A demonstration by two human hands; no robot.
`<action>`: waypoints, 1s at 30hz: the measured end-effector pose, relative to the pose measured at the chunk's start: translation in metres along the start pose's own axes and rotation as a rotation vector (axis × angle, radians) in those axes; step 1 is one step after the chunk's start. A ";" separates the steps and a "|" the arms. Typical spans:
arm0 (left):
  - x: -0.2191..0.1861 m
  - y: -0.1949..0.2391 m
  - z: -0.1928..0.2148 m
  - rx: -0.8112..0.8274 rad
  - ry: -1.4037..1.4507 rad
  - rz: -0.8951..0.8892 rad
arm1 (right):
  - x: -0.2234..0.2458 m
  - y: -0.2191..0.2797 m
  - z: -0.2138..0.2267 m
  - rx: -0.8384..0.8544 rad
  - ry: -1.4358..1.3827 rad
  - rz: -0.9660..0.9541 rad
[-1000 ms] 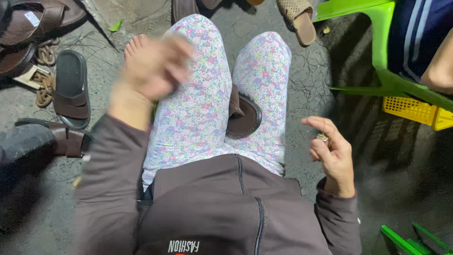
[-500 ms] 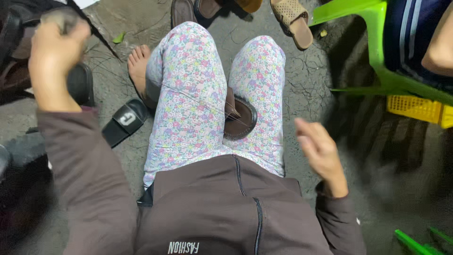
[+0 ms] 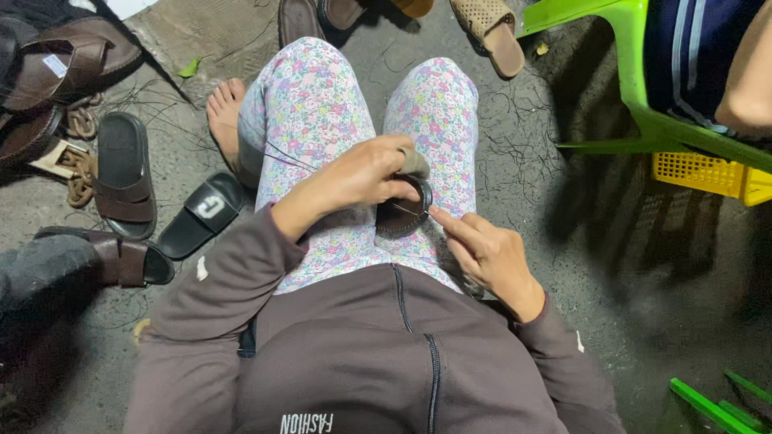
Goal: The person sits on the floor and sews a brown leather shoe using a needle and thread. They repeatedly push the needle through the shoe's sole and pull the thread tight to secure the stitching.
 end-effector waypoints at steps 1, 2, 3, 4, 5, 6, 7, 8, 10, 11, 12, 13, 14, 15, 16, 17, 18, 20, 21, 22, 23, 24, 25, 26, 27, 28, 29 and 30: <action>0.006 -0.002 -0.007 0.001 0.002 0.000 | -0.001 -0.001 0.001 0.001 0.000 -0.002; 0.016 -0.004 -0.020 0.056 -0.021 0.043 | 0.000 -0.003 0.002 0.005 0.007 0.011; 0.026 -0.005 -0.033 0.110 -0.043 0.086 | 0.001 -0.004 0.003 0.009 0.015 0.024; 0.026 -0.005 -0.034 0.111 -0.040 0.088 | 0.002 -0.005 0.005 0.013 0.014 0.023; 0.026 -0.005 -0.034 0.109 -0.036 0.084 | 0.004 -0.006 0.007 0.015 0.045 0.036; 0.026 -0.005 -0.034 0.105 -0.032 0.081 | 0.007 -0.007 0.009 0.016 0.076 0.050; 0.026 -0.005 -0.035 0.104 -0.030 0.083 | 0.009 -0.008 0.011 0.020 0.076 0.050; 0.024 -0.006 -0.033 0.079 -0.045 0.073 | 0.013 -0.010 0.012 0.041 0.124 0.079; 0.025 -0.008 -0.033 0.052 -0.058 0.063 | 0.021 -0.012 0.017 0.064 0.174 0.108; 0.024 -0.009 -0.034 0.032 -0.061 0.038 | 0.026 -0.013 0.018 0.073 0.249 0.126; 0.023 -0.011 -0.035 0.012 -0.063 0.013 | 0.030 -0.013 0.020 0.083 0.324 0.143; 0.019 -0.013 -0.032 0.011 -0.060 0.014 | 0.031 -0.013 0.020 0.086 0.326 0.143; 0.016 -0.014 -0.032 0.047 -0.049 0.028 | 0.033 -0.011 0.018 0.091 0.401 0.163; 0.014 -0.016 -0.033 0.083 -0.038 0.043 | 0.035 -0.010 0.017 0.096 0.476 0.183; 0.014 -0.016 -0.034 0.083 -0.035 0.043 | 0.036 -0.010 0.017 0.099 0.477 0.182; 0.014 -0.016 -0.034 0.067 -0.039 0.034 | 0.038 -0.010 0.017 0.100 0.501 0.191; 0.014 -0.016 -0.033 0.050 -0.044 0.027 | 0.040 -0.010 0.017 0.101 0.526 0.202; 0.016 -0.017 -0.035 0.045 -0.026 0.033 | 0.037 -0.010 0.013 0.092 0.494 0.210; 0.018 -0.017 -0.035 0.041 -0.011 0.039 | 0.037 -0.011 0.013 0.080 0.460 0.217; 0.021 -0.017 -0.038 0.037 -0.009 0.042 | 0.031 -0.009 0.007 0.084 0.462 0.221; 0.021 -0.017 -0.038 0.004 0.002 0.010 | 0.025 -0.007 0.004 0.059 0.392 0.225; 0.021 -0.016 -0.040 -0.026 0.015 -0.021 | 0.020 -0.004 0.001 0.038 0.320 0.225; 0.021 -0.016 -0.040 -0.028 0.021 -0.016 | 0.020 -0.006 -0.002 0.045 0.319 0.226; 0.022 -0.016 -0.039 -0.038 0.025 -0.008 | 0.023 -0.006 0.000 0.005 0.276 0.238; 0.021 -0.016 -0.038 -0.047 0.030 0.001 | 0.025 -0.006 0.002 -0.034 0.232 0.250; 0.022 -0.017 -0.038 -0.046 0.032 -0.001 | 0.023 -0.006 -0.002 -0.033 0.233 0.247; 0.023 -0.018 -0.038 -0.033 0.030 0.006 | 0.022 -0.006 -0.002 -0.066 0.206 0.249; 0.023 -0.018 -0.038 -0.024 0.021 0.009 | 0.022 -0.005 -0.002 -0.104 0.184 0.256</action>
Point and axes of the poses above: each hand's wrist, its own y-axis away from the middle knuckle, its own z-axis out of the back of the hand, x = y × z, the point moved 10 cm from there along -y, towards the middle knuckle, and after that the axes turned 9 degrees about -y, right-handed, at the moved point
